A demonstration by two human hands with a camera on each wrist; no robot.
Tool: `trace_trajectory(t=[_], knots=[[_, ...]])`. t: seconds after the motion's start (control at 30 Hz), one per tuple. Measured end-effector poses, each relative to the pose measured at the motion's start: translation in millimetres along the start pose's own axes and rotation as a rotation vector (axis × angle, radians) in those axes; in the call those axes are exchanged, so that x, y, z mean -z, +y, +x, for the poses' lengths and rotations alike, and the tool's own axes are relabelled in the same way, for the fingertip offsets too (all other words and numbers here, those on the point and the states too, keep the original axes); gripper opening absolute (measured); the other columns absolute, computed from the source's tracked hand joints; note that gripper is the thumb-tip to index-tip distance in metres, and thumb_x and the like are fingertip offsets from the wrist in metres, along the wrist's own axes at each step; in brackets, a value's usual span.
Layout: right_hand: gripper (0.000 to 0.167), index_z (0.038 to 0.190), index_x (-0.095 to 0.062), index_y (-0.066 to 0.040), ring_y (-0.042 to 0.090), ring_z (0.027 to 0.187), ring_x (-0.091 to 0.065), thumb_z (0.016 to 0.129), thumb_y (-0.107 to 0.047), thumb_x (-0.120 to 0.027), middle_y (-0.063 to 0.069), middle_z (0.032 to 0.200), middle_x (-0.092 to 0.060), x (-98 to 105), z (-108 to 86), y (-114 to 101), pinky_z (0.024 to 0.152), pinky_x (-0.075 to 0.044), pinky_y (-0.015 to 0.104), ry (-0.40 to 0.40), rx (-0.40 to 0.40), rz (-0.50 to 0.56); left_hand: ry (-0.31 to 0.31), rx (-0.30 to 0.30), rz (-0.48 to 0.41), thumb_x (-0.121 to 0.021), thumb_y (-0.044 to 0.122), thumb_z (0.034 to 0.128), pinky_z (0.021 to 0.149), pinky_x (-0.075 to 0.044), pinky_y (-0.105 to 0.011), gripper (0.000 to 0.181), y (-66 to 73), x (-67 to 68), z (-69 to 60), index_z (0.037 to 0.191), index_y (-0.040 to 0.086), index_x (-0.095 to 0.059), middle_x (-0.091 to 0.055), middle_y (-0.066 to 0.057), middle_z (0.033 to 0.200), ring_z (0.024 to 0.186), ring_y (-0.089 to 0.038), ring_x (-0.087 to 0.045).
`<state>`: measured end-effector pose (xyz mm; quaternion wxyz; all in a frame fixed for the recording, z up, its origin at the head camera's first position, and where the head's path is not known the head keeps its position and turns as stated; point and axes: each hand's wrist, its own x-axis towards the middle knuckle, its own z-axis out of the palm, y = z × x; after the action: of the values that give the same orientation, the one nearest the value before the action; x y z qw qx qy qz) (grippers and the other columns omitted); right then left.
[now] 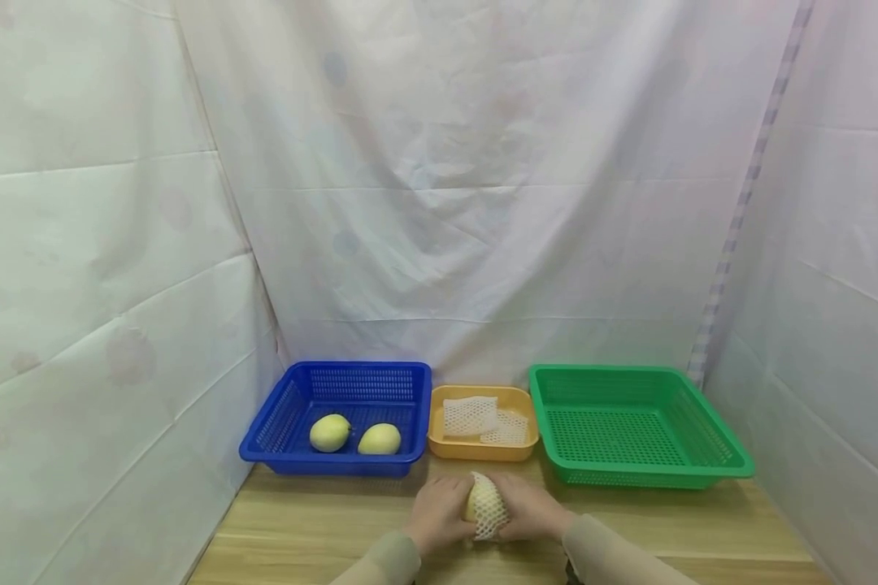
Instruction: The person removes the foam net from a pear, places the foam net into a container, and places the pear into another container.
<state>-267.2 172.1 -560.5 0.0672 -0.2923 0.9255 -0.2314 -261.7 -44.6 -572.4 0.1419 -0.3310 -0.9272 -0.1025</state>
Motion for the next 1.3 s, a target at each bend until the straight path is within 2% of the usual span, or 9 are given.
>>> trace_trajectory(t=[0.27, 0.53, 0.67, 0.9, 1.0, 1.3], knots=[[0.102, 0.146, -0.035, -0.003, 0.031, 0.116, -0.053, 0.062, -0.033, -0.086, 0.013, 0.133, -0.053, -4, 0.4, -8, 0.096, -0.042, 0.056, 0.045, 0.0, -0.078, -0.042, 0.026, -0.019, -0.083, 0.044, 0.0684, 0.094, -0.047, -0.038, 0.073, 1.4, 0.9, 0.8, 0.127, 0.008, -0.059, -0.067, -0.002, 0.113, 0.103, -0.017, -0.062], [0.1, 0.143, -0.038, 0.001, 0.034, 0.12, -0.052, 0.066, -0.043, -0.085, 0.017, 0.135, -0.052, -5, 3.8, -15, 0.094, -0.043, 0.058, 0.05, -0.04, -0.119, -0.044, 0.004, -0.008, -0.082, 0.041, 0.0702, 0.092, -0.048, -0.039, 0.068, 2.5, 1.4, 2.3, 0.126, 0.01, -0.059, -0.066, -0.001, 0.115, 0.103, -0.017, -0.062], [0.096, 0.14, -0.041, 0.001, 0.034, 0.12, -0.052, 0.066, -0.042, -0.084, 0.017, 0.135, -0.052, -6, 5.2, -15, 0.093, -0.044, 0.057, 0.053, -0.046, -0.132, -0.034, -0.02, 0.032, -0.081, 0.045, 0.071, 0.089, -0.05, -0.038, 0.067, 3.7, 2.0, 3.2, 0.124, 0.01, -0.059, -0.066, -0.001, 0.115, 0.101, -0.016, -0.062], [0.096, 0.141, -0.04, 0.004, 0.035, 0.124, -0.049, 0.068, -0.043, -0.083, 0.018, 0.137, -0.051, -8, 6.6, -15, 0.096, -0.042, 0.057, 0.057, -0.044, -0.121, -0.042, -0.066, 0.178, -0.077, 0.051, 0.0739, 0.09, -0.05, -0.039, 0.074, 7.7, 1.4, 2.3, 0.131, 0.01, -0.055, -0.061, -0.003, 0.128, 0.108, -0.018, -0.06], [0.096, 0.14, -0.04, 0.005, 0.037, 0.124, -0.048, 0.068, -0.041, -0.083, 0.02, 0.138, -0.05, -8, 6.8, -16, 0.096, -0.041, 0.057, 0.053, -0.045, -0.108, -0.05, -0.058, 0.198, -0.076, 0.053, 0.0753, 0.091, -0.049, -0.04, 0.076, 9.7, -0.3, 3.0, 0.133, 0.009, -0.053, -0.059, -0.004, 0.131, 0.111, -0.018, -0.059], [0.096, 0.14, -0.038, 0.004, 0.036, 0.126, -0.047, 0.068, -0.039, -0.084, 0.02, 0.139, -0.048, -13, 10.9, -14, 0.099, -0.04, 0.056, 0.042, -0.067, -0.051, -0.044, -0.044, 0.229, -0.076, 0.059, 0.0719, 0.089, -0.049, -0.037, 0.082, 10.7, -3.0, 6.2, 0.132, 0.008, -0.053, -0.059, -0.004, 0.13, 0.109, -0.018, -0.06]])
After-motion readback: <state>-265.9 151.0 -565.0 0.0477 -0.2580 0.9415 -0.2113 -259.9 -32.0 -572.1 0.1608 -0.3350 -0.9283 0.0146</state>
